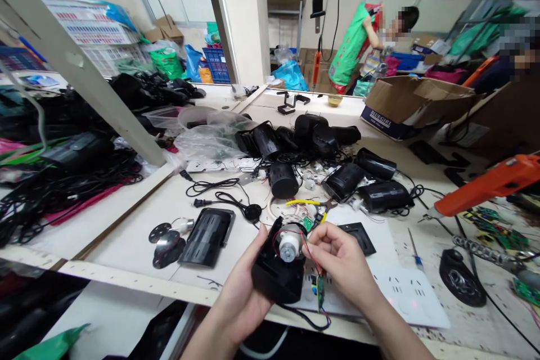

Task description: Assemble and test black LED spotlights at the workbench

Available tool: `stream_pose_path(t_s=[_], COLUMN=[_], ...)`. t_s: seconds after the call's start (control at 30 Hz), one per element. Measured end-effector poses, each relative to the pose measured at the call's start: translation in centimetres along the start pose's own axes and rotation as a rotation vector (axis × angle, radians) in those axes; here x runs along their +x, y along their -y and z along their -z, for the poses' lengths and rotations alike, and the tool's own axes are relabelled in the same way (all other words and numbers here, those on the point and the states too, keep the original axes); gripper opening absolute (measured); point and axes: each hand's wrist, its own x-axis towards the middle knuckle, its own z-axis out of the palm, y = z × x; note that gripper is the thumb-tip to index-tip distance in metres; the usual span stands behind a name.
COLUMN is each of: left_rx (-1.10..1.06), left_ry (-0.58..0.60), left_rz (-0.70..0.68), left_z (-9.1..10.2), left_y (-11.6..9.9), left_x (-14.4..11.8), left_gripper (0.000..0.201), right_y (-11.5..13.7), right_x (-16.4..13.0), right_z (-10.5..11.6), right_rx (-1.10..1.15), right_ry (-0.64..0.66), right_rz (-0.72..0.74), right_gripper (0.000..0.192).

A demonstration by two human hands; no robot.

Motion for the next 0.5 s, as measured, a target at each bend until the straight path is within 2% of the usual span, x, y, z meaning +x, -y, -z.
stream_pose_path(t_s=[0.5], left_rx=[0.055], left_ry=[-0.042], left_rz=[0.009], left_z=[-0.58], left_y=[0.31], left_x=[0.1], left_gripper=[0.036], right_y=[-0.46], right_x=[-0.36], right_z=[0.63], right_rx=[-0.166], right_ry=[0.036], right_rz=[0.058], right_gripper=[0.017])
